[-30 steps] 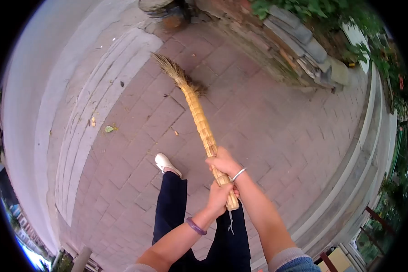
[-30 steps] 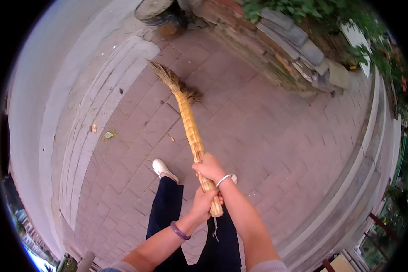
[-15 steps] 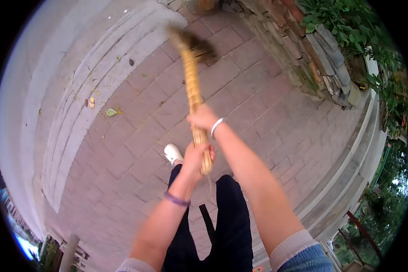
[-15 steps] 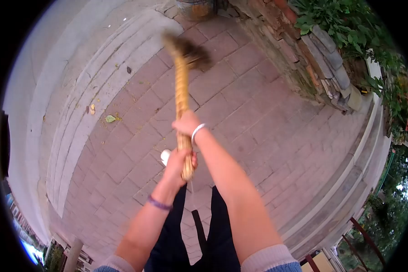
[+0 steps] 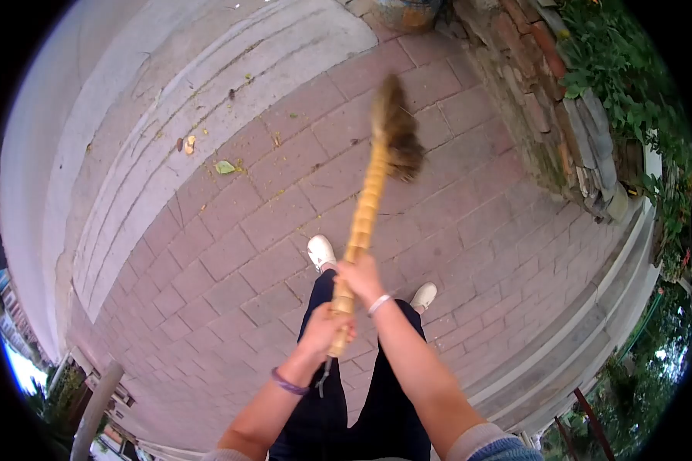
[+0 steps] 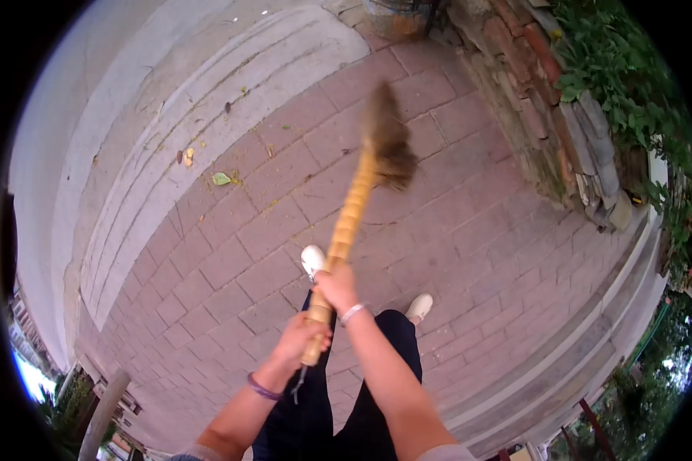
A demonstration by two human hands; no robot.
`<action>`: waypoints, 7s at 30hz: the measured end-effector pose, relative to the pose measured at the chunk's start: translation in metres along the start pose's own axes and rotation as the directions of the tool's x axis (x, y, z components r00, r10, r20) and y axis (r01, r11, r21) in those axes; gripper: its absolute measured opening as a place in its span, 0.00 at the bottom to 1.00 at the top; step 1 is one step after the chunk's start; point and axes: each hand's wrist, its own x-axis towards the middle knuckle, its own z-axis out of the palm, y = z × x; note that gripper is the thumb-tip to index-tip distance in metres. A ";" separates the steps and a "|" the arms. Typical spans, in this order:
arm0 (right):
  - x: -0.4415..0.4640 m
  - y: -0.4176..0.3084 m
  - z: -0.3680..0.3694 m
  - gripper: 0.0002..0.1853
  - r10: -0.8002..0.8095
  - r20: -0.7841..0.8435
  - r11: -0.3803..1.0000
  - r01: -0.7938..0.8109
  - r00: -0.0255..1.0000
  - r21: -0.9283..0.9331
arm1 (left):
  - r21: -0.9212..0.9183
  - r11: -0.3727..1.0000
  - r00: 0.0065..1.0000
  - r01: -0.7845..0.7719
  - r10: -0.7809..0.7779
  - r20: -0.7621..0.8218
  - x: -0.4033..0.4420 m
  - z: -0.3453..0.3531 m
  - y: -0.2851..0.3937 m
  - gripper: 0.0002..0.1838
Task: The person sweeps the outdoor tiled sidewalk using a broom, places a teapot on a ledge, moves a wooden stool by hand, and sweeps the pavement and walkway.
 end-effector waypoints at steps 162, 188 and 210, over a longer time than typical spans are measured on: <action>0.228 -0.608 0.141 0.06 0.389 0.355 0.276 0.260 0.850 -0.925 | -0.904 -0.079 0.855 -0.421 0.300 -0.424 0.084 0.235 0.565 0.14; 0.218 -0.539 0.240 0.09 0.859 0.176 0.214 -0.025 0.480 -0.976 | -0.746 -0.103 0.752 -0.657 -0.146 -0.642 0.069 0.153 0.592 0.11; 0.187 -0.443 0.426 0.15 0.906 -0.081 -0.096 0.014 0.415 -0.995 | -0.751 -0.142 0.751 -0.645 -0.304 -0.587 0.028 -0.031 0.577 0.23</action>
